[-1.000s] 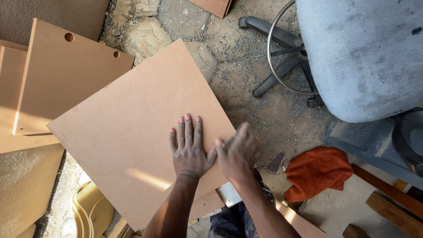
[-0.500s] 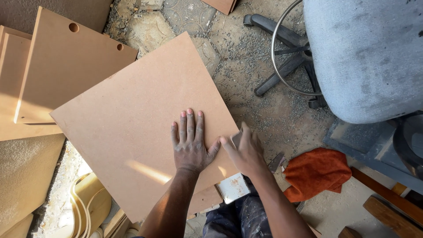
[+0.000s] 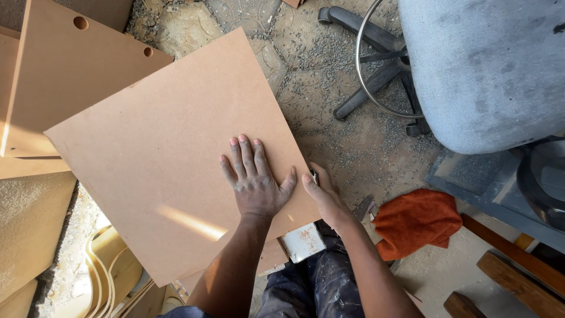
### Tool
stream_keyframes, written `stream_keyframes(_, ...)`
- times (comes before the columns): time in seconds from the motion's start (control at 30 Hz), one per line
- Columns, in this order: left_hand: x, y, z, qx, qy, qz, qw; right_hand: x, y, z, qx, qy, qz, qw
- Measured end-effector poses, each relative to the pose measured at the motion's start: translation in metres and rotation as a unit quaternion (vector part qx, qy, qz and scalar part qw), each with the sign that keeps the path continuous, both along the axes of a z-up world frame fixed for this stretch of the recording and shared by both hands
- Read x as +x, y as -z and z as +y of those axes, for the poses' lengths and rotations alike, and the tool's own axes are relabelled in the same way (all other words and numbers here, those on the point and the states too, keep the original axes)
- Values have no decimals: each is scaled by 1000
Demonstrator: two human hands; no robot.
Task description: The person sits on a low chair and sands a rectangular wooden board using a sanding block held in their right hand. They systematically rub the block along the edges and surface of the board, which rests on their lap, while other similar boards are stacked nearby on the ground.
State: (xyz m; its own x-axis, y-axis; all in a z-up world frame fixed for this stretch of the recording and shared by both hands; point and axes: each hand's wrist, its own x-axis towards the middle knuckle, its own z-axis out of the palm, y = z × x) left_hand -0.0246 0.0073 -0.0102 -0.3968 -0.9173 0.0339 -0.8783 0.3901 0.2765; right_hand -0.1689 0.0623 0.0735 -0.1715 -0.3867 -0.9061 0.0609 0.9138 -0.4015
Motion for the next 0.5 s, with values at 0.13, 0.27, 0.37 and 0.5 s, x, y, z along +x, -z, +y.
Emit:
stream_keyframes(0.13,-3,2,-1,1,-8,-2,1000,-6,38,-28,28,-23,53,998)
stream_keyframes(0.27,-3,-2,-1,-7,-6,-9,1000,-10,24,-18,-25,-18,0,1000)
stream_keyframes(0.37,-5,-1,-7,-11,-7,-7,1000,-11,23,5,-64,49,-79,994)
stream_keyframes(0.5,-2,-1,-5,-17,-9,-11,1000,-10,37,-20,-150,86,-136,976)
